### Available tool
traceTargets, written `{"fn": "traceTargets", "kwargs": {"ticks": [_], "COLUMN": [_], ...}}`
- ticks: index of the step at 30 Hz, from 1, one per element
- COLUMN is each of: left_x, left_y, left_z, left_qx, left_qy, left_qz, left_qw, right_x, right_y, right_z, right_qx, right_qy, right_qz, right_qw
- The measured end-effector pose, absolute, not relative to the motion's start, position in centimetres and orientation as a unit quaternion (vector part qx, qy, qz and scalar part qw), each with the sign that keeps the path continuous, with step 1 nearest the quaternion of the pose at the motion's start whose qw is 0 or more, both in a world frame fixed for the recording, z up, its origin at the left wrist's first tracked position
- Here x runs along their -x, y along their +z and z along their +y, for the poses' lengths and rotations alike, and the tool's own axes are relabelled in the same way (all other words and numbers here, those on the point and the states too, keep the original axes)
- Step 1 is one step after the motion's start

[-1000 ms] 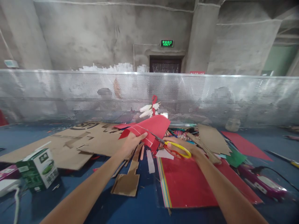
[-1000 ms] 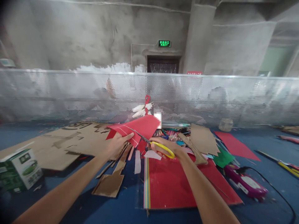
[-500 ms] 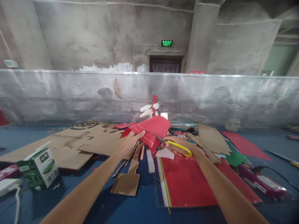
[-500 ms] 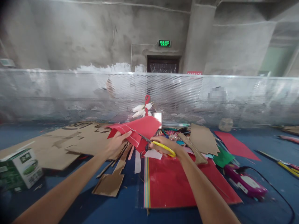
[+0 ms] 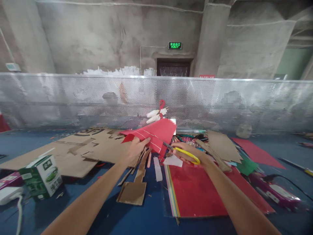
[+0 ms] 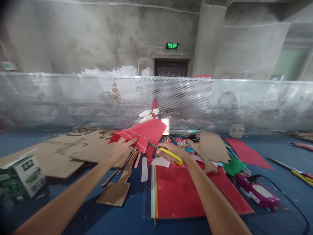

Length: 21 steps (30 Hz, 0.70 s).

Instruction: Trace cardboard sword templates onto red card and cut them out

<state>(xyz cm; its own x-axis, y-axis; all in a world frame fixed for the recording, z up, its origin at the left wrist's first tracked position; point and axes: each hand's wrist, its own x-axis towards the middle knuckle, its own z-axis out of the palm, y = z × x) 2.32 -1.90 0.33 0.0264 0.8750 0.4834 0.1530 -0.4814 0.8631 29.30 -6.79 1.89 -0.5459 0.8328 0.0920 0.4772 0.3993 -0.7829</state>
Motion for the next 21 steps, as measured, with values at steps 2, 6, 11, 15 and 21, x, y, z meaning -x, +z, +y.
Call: {"fn": "traceTargets", "kwargs": {"ticks": [2, 6, 11, 15, 21], "left_x": [-2.4, -2.5, -2.3, -2.3, -2.7], "left_y": [0.5, 0.5, 0.4, 0.3, -0.1], "left_z": [-2.0, -2.0, -1.9, -1.7, -1.7], "left_qx": [-0.646, -0.641, -0.635, -0.63, -0.601], "left_qy": [0.573, 0.582, 0.576, 0.582, 0.575], "left_qz": [0.395, 0.385, 0.401, 0.387, 0.369], "left_qw": [0.314, 0.319, 0.323, 0.338, 0.414], "right_x": [-29.5, -29.6, -29.4, -29.5, -29.0], "right_y": [1.5, 0.8, 0.6, 0.8, 1.0], "right_z": [-6.3, -5.6, -5.8, -6.1, -6.3], "right_qx": [0.408, 0.392, 0.382, 0.387, 0.366], "right_qy": [0.364, 0.356, 0.356, 0.343, 0.335], "right_qz": [-0.802, -0.813, -0.816, -0.821, -0.831], "right_qw": [0.241, 0.242, 0.248, 0.242, 0.25]}}
